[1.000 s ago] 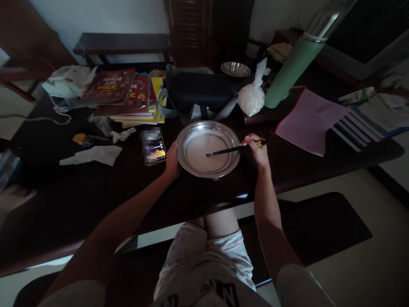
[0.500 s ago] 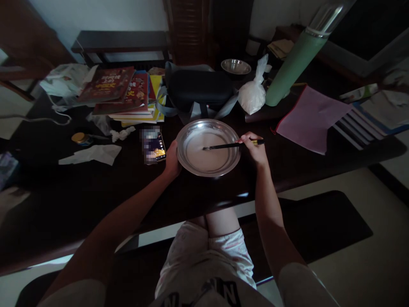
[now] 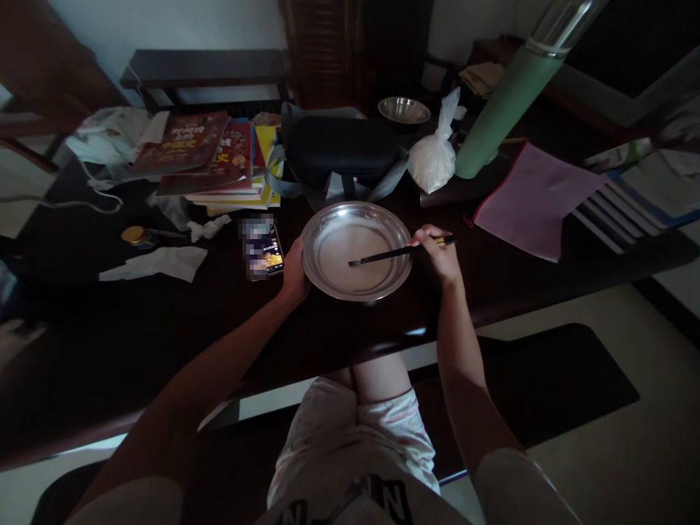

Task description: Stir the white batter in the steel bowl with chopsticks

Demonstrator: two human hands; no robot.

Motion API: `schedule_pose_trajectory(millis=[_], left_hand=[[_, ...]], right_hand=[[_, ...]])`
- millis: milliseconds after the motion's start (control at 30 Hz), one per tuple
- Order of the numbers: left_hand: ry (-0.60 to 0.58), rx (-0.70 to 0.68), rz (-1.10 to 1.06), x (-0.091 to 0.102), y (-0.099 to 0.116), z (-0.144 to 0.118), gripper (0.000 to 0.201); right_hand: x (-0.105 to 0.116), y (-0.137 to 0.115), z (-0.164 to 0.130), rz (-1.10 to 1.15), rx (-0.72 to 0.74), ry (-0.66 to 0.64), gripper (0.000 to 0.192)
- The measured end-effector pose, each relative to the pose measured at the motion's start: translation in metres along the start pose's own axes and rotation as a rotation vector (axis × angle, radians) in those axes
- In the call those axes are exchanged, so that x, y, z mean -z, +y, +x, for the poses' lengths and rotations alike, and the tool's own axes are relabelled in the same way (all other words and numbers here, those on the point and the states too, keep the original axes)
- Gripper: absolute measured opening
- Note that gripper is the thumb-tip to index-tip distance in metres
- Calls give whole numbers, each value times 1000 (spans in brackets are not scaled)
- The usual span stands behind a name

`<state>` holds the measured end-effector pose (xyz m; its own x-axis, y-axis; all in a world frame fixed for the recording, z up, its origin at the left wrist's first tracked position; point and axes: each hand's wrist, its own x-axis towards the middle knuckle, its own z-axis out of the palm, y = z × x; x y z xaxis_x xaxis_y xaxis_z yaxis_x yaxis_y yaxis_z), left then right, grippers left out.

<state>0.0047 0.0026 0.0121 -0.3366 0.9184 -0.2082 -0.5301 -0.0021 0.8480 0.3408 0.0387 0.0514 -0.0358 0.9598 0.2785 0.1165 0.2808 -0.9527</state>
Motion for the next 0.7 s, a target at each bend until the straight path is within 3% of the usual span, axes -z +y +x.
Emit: schedule_pose_trajectory(millis=[67, 233, 400, 567, 700], left_hand=[[23, -6, 3, 0, 1, 0, 21], [45, 13, 25, -2, 2, -1, 24], [28, 2, 29, -3, 2, -1, 20], [7, -3, 51, -1, 2, -1, 24], [6, -37, 59, 0, 0, 0, 27]], right_hand=[[-1, 0, 0, -11, -2, -34, 80], [0, 0, 0, 1, 7, 47, 80], [-2, 0, 0, 0, -5, -24, 77], [-3, -5, 0, 8, -21, 61, 83], [-5, -9, 0, -10, -29, -14, 84]])
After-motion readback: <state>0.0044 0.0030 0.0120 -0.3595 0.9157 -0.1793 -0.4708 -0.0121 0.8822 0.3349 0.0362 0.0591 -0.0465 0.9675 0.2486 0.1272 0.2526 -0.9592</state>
